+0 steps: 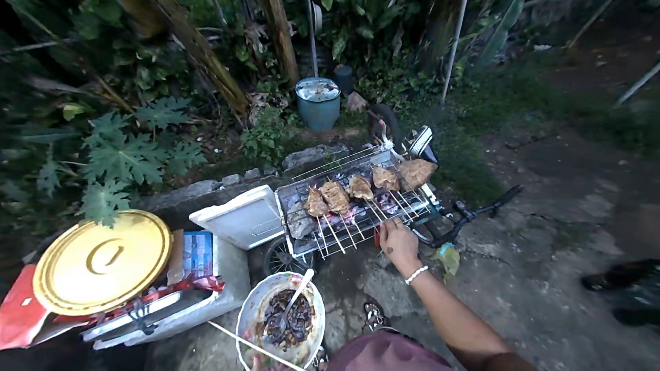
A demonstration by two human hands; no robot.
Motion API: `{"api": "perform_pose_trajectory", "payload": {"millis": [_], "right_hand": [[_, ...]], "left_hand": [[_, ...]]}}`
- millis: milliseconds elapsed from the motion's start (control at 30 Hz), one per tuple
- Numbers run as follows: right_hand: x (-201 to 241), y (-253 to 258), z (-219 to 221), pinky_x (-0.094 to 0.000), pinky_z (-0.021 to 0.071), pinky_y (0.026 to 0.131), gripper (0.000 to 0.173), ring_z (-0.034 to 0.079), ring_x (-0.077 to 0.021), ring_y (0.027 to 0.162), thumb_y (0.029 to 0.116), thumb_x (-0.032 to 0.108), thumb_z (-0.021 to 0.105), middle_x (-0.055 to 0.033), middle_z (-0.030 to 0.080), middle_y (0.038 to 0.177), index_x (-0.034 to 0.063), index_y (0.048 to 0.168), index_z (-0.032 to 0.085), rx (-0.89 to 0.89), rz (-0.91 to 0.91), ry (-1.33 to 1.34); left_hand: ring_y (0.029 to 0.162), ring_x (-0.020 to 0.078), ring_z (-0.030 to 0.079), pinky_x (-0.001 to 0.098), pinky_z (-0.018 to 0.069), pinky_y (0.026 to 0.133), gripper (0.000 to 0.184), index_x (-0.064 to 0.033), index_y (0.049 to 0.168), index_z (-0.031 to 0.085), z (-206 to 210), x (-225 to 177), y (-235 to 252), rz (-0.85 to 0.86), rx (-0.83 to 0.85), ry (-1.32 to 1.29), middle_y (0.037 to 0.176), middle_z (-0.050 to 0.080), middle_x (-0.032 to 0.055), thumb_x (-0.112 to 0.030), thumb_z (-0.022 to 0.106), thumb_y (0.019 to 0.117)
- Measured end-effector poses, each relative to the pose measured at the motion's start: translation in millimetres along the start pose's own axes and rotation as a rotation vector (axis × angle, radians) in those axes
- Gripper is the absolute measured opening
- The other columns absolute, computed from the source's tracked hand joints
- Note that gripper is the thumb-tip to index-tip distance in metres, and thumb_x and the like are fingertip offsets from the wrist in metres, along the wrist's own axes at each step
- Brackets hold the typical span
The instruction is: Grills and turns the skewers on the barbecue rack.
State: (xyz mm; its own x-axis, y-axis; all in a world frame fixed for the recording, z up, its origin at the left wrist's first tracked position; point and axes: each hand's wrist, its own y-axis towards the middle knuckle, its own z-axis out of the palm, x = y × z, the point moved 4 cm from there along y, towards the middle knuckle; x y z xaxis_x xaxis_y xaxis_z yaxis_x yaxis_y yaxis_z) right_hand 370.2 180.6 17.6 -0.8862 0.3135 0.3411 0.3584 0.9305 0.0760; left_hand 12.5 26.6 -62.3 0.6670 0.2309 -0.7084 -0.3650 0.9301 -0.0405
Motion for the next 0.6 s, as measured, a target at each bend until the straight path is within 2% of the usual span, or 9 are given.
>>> {"api": "perform_pose_trajectory", "payload": {"millis": [33,100,233,300,367,433,500,567,600], "right_hand": [[0,1,0,-0.0561,0.0560,0.081,0.036,0.071,-0.0430,0.099,0.1069,0.024,0.047,-0.0254,0.068,0.120,-0.0010,0.115,0.072,0.002,0.006,0.005],[-2,4,0,-0.0558,0.0555,0.082,0.037,0.070,-0.0420,0.101,0.1065,0.027,0.049,-0.0246,0.068,0.120,0.0005,0.115,0.072,0.024,0.019,0.026],[-4,7,2,-0.0552,0.0543,0.088,0.037,0.069,-0.0409,0.105,0.1083,0.027,0.048,-0.0241,0.066,0.125,0.0000,0.117,0.071,0.107,0.042,0.084],[-4,8,1,-0.0556,0.0537,0.088,0.036,0.069,-0.0411,0.106,0.1081,0.026,0.049,-0.0243,0.066,0.123,-0.0010,0.115,0.072,0.114,0.042,0.106],[-2,11,1,-0.0551,0.0531,0.090,0.039,0.067,-0.0405,0.109,0.1083,0.029,0.048,-0.0245,0.066,0.123,-0.0018,0.114,0.071,0.143,0.038,0.082],[1,16,0,-0.0545,0.0521,0.092,0.044,0.065,-0.0414,0.113,0.1096,0.032,0.044,-0.0255,0.065,0.125,-0.0026,0.118,0.069,0.181,0.019,0.022],[4,19,0,-0.0544,0.0519,0.093,0.043,0.065,-0.0427,0.114,0.1106,0.028,0.039,-0.0272,0.064,0.125,-0.0045,0.120,0.067,0.173,0.001,-0.016],[5,19,-2,-0.0546,0.0523,0.092,0.041,0.066,-0.0437,0.113,0.1102,0.023,0.039,-0.0288,0.065,0.121,-0.0073,0.118,0.066,0.103,-0.013,-0.009],[4,18,-4,-0.0547,0.0531,0.091,0.041,0.067,-0.0442,0.111,0.1097,0.022,0.040,-0.0293,0.066,0.119,-0.0081,0.115,0.067,0.053,-0.024,-0.004]], "left_hand": [[0.063,0.0038,0.072,0.0214,0.0605,0.059,0.045,-0.0225,0.087,0.071,-6,5,0,0.014,0.018,-0.034,0.070,0.073,-0.0075,-0.030,0.033,0.1094],[0.056,0.0027,0.069,0.0204,0.0583,0.054,0.046,-0.0248,0.079,0.066,13,-1,-3,0.008,-0.111,-0.010,0.063,0.070,-0.0086,-0.029,0.030,0.1089],[0.064,0.0046,0.072,0.0229,0.0614,0.062,0.051,-0.0206,0.083,0.069,35,-13,-4,-0.026,-0.121,-0.036,0.071,0.074,-0.0053,-0.024,0.025,0.1092],[0.058,0.0047,0.068,0.0247,0.0600,0.059,0.056,-0.0193,0.077,0.062,65,-19,-7,-0.045,-0.261,-0.041,0.064,0.069,-0.0056,-0.024,0.016,0.1083],[0.056,0.0032,0.067,0.0230,0.0592,0.058,0.056,-0.0191,0.077,0.059,81,-24,-9,-0.040,-0.312,-0.024,0.062,0.068,-0.0072,-0.023,0.014,0.1088],[0.065,0.0041,0.070,0.0247,0.0609,0.064,0.055,-0.0186,0.083,0.061,88,-27,-10,-0.044,-0.295,-0.032,0.069,0.071,-0.0072,-0.021,0.012,0.1077],[0.071,0.0062,0.072,0.0279,0.0620,0.067,0.050,-0.0186,0.087,0.061,82,-24,-10,-0.055,-0.323,-0.053,0.074,0.073,-0.0062,-0.022,0.016,0.1076],[0.070,0.0063,0.073,0.0275,0.0622,0.066,0.045,-0.0207,0.086,0.066,41,-12,-5,-0.033,-0.200,-0.047,0.073,0.073,-0.0055,-0.027,0.027,0.1080],[0.075,0.0086,0.075,0.0280,0.0627,0.069,0.040,-0.0182,0.097,0.073,-5,3,3,0.008,0.088,-0.117,0.080,0.076,-0.0023,-0.029,0.036,0.1079]]}}
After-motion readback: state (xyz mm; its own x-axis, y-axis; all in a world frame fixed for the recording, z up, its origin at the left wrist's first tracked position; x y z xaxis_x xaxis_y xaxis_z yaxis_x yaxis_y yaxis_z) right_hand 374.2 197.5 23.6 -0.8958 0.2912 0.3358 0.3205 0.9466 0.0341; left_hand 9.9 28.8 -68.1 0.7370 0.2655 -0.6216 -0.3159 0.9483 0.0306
